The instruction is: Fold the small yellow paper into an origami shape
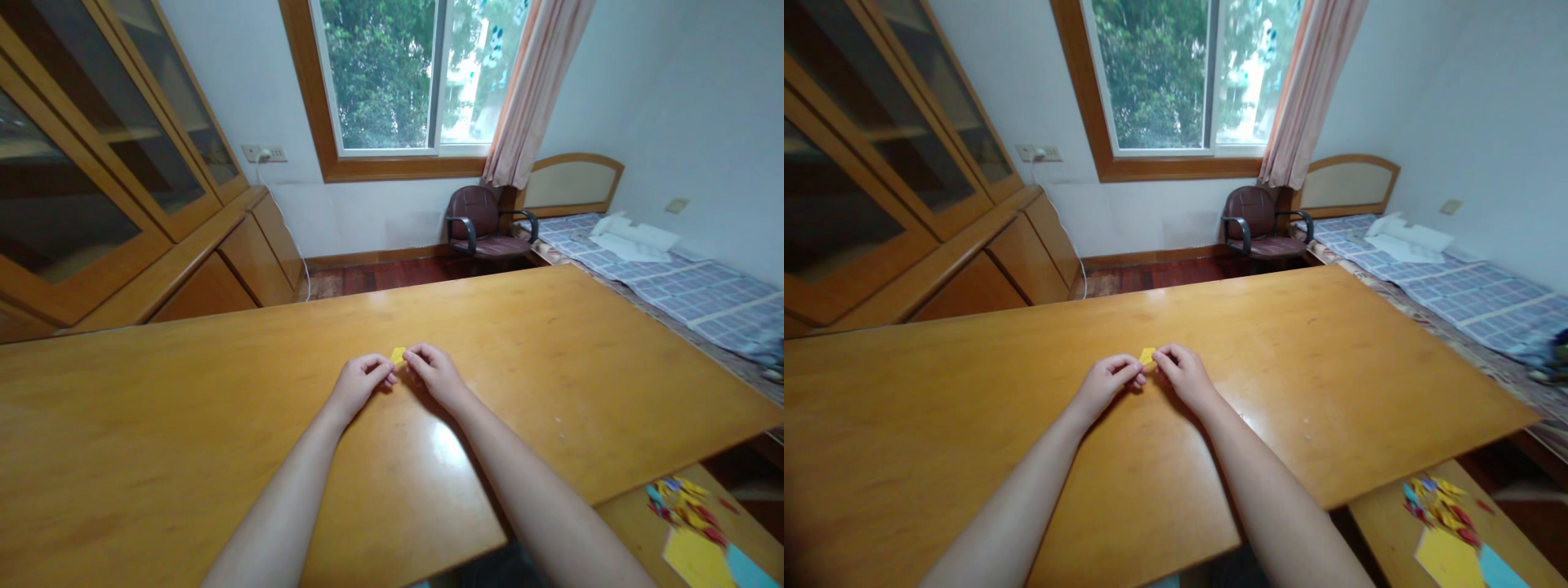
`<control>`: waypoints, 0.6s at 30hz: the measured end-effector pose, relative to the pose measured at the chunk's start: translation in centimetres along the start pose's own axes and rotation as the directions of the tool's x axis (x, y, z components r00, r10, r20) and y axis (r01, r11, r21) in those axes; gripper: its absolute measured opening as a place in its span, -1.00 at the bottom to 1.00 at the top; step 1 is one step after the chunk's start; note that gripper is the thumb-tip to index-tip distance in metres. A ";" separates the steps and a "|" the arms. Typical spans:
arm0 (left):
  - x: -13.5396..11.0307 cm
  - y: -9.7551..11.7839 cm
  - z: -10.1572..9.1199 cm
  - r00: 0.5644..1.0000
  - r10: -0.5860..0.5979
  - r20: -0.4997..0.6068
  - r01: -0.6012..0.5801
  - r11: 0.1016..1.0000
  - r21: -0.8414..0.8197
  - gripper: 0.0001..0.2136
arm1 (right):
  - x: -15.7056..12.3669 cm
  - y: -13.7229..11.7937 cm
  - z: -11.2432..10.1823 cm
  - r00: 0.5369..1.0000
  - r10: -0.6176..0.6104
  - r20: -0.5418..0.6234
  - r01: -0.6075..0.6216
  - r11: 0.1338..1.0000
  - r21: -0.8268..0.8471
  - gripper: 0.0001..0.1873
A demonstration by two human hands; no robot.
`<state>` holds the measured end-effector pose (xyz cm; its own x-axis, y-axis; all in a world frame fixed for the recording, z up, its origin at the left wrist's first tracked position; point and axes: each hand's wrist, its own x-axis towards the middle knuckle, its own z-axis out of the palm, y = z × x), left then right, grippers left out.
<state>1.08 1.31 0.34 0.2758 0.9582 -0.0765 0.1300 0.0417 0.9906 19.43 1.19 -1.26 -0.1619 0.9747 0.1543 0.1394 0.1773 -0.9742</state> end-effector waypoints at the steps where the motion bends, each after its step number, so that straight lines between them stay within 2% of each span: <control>1: 0.0 0.0 0.0 1.000 -0.005 0.001 0.005 1.000 -0.012 -0.73 | 0.0 0.0 0.0 1.000 0.007 0.007 -0.007 1.000 0.018 -0.67; 8: 0.1 -0.1 -0.1 1.000 -0.006 0.009 0.006 0.999 -0.041 -0.69 | -0.1 -0.6 -0.2 0.996 0.066 0.055 -0.071 0.993 0.096 -0.62; 18: 0.0 -0.3 0.1 0.996 0.034 0.085 -0.037 0.999 0.033 -0.70 | 0.2 0.2 0.1 0.996 0.088 0.002 -0.088 0.994 0.061 -0.66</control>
<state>1.17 1.31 0.05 0.3596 0.9316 -0.0523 0.1515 -0.0030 0.9885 19.30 1.39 -1.42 -0.1512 0.9862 0.0674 0.0928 0.0821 -0.9923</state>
